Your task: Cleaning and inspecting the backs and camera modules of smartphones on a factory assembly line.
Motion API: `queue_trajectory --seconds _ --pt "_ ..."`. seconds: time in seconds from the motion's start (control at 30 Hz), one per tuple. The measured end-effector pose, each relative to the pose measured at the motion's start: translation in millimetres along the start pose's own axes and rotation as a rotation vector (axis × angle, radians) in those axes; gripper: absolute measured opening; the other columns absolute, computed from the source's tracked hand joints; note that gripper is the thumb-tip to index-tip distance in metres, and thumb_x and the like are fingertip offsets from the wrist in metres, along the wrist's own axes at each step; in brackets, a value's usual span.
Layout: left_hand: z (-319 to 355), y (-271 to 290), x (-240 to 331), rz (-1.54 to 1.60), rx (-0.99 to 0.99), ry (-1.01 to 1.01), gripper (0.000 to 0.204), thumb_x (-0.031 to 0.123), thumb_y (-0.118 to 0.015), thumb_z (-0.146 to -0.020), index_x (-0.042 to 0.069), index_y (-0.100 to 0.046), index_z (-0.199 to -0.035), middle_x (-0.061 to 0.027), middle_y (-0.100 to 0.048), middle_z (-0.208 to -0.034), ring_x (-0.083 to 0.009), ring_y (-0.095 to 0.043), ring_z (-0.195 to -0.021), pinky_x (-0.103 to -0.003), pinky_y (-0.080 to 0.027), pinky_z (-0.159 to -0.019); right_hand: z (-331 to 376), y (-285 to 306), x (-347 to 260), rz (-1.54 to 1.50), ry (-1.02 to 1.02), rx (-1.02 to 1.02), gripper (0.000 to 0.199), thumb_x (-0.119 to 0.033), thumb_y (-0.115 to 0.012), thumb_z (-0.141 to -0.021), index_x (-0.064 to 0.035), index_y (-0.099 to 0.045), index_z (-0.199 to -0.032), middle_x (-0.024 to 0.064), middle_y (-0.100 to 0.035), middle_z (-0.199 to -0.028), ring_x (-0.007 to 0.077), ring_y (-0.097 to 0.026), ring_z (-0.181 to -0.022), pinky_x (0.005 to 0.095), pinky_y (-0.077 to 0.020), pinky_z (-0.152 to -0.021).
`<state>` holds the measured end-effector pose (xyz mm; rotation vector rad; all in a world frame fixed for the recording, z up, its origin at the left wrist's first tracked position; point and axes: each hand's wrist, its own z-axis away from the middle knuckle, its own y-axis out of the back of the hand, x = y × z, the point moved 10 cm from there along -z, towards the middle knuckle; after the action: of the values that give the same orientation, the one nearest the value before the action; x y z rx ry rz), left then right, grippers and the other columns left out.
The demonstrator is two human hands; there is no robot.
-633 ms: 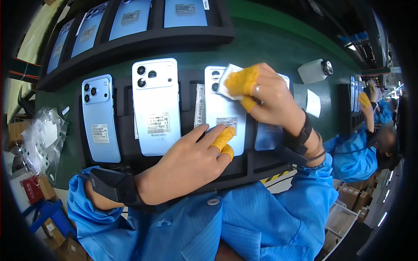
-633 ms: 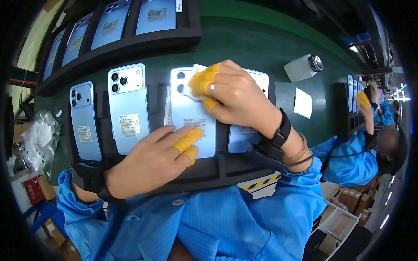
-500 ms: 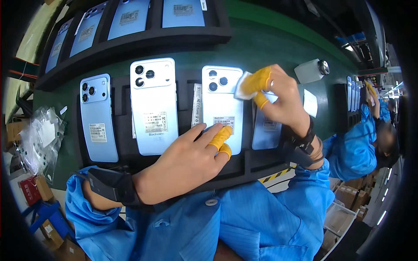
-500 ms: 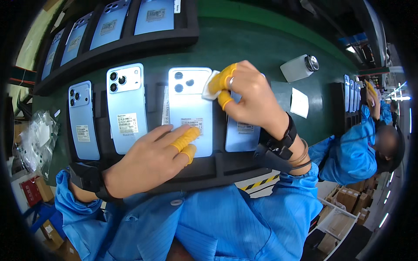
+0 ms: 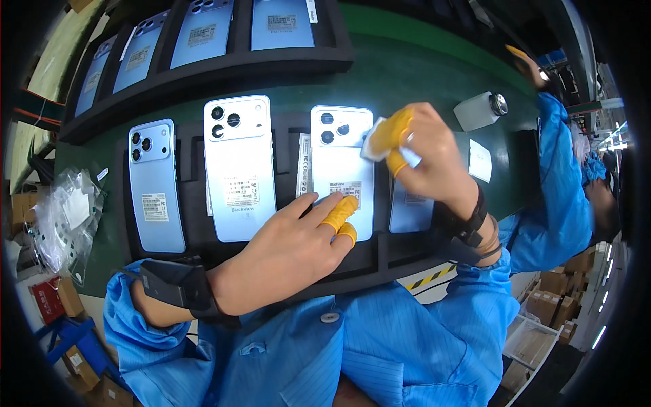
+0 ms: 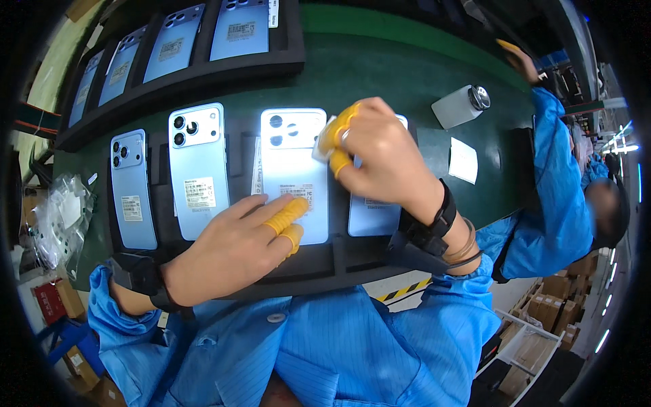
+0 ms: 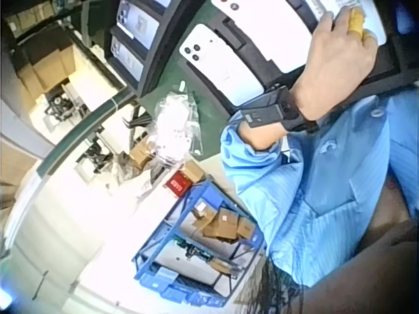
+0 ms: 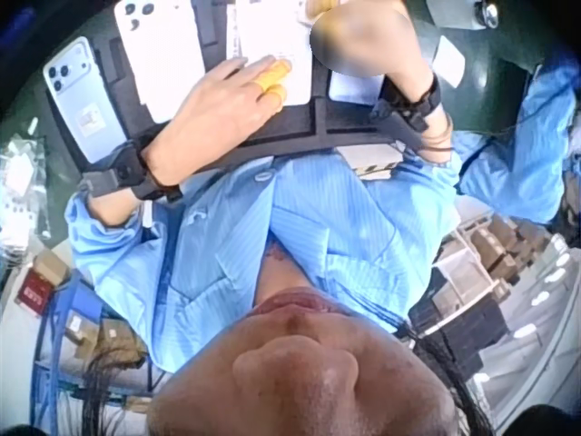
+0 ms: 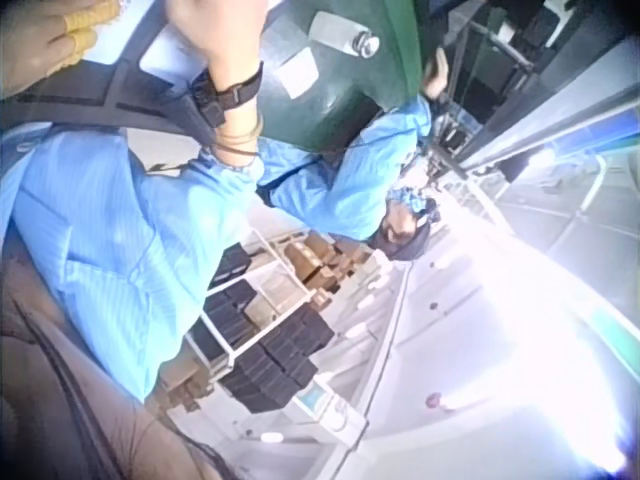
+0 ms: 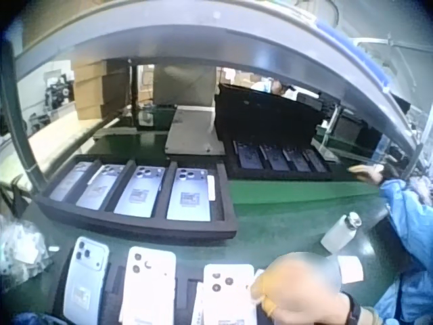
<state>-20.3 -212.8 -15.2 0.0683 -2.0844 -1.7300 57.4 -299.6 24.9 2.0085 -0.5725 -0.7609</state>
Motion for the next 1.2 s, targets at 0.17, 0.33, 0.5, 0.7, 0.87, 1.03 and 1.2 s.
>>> queue_trajectory --seconds 0.17,0.33,0.5,0.7,0.87,1.03,1.2 --pt "0.8 1.7 2.7 -0.027 0.010 -0.018 0.017 0.010 -0.059 -0.082 0.000 -0.061 -0.095 -0.0210 -0.063 -0.102 -0.0278 -0.056 -0.109 -0.036 -0.042 -0.092 3.8 -1.7 23.8 0.051 -0.151 0.110 0.011 0.001 -0.064 -0.068 0.0003 -0.064 -0.079 0.0144 -0.064 -0.079 0.0315 -0.059 -0.075 0.0373 -0.0481 -0.072" --pt "0.9 -0.1 1.3 -0.016 0.006 -0.010 0.017 0.010 -0.059 -0.082 0.001 -0.061 -0.096 -0.0205 -0.063 -0.101 -0.0275 -0.056 -0.109 -0.035 -0.042 -0.093 15.6 -16.0 -18.5 0.084 -0.059 -0.078 0.009 0.000 -0.066 -0.061 0.0015 -0.061 -0.068 0.0142 -0.058 -0.065 0.0282 -0.056 -0.060 0.0355 -0.0472 -0.064" --pt "2.7 -2.8 0.3 -0.041 -0.001 -0.013 0.017 0.011 -0.059 -0.082 0.001 -0.061 -0.095 -0.0198 -0.064 -0.101 -0.0274 -0.056 -0.110 -0.035 -0.042 -0.092 9.0 8.9 -3.5 -0.007 -0.118 0.119 0.028 0.002 -0.066 -0.067 -0.0051 -0.067 -0.093 0.0119 -0.065 -0.082 0.0281 -0.058 -0.073 0.0344 -0.0467 -0.070" --pt "1.5 -1.0 1.0 -0.030 0.033 -0.014 0.018 0.009 -0.060 -0.080 0.000 -0.060 -0.096 -0.0198 -0.063 -0.101 -0.0281 -0.055 -0.111 -0.035 -0.042 -0.092 -16.5 -24.3 -2.7 0.013 0.032 0.045 0.012 0.000 -0.064 -0.066 -0.0004 -0.064 -0.078 0.0118 -0.061 -0.072 0.0271 -0.056 -0.071 0.0366 -0.0451 -0.073" --pt "1.8 -0.2 0.9 -0.020 0.031 -0.008 0.018 0.009 -0.059 -0.080 0.000 -0.060 -0.095 -0.0201 -0.063 -0.101 -0.0280 -0.055 -0.111 -0.036 -0.042 -0.092 -10.6 -0.7 7.0 0.143 -0.033 0.061 0.007 0.001 -0.062 -0.064 0.0000 -0.063 -0.072 0.0129 -0.059 -0.068 0.0280 -0.055 -0.068 0.0361 -0.0442 -0.072" --pt "2.5 -1.5 0.9 -0.015 0.033 -0.009 0.017 0.009 -0.059 -0.080 0.000 -0.060 -0.095 -0.0205 -0.063 -0.101 -0.0276 -0.055 -0.111 -0.036 -0.042 -0.092 -16.3 6.3 10.8 0.152 -0.023 0.220 0.011 0.000 -0.063 -0.065 -0.0005 -0.064 -0.077 0.0123 -0.060 -0.071 0.0294 -0.055 -0.071 0.0364 -0.0446 -0.071" --pt "2.6 -1.3 0.7 -0.031 0.016 -0.010 0.017 0.008 -0.059 -0.081 0.000 -0.060 -0.095 -0.0212 -0.062 -0.104 -0.0287 -0.054 -0.111 -0.037 -0.042 -0.092 -31.3 -20.4 -5.8 0.038 0.089 0.034 0.012 -0.001 -0.063 -0.066 -0.0012 -0.064 -0.078 0.0107 -0.061 -0.071 0.0271 -0.056 -0.076 0.0358 -0.0447 -0.074"
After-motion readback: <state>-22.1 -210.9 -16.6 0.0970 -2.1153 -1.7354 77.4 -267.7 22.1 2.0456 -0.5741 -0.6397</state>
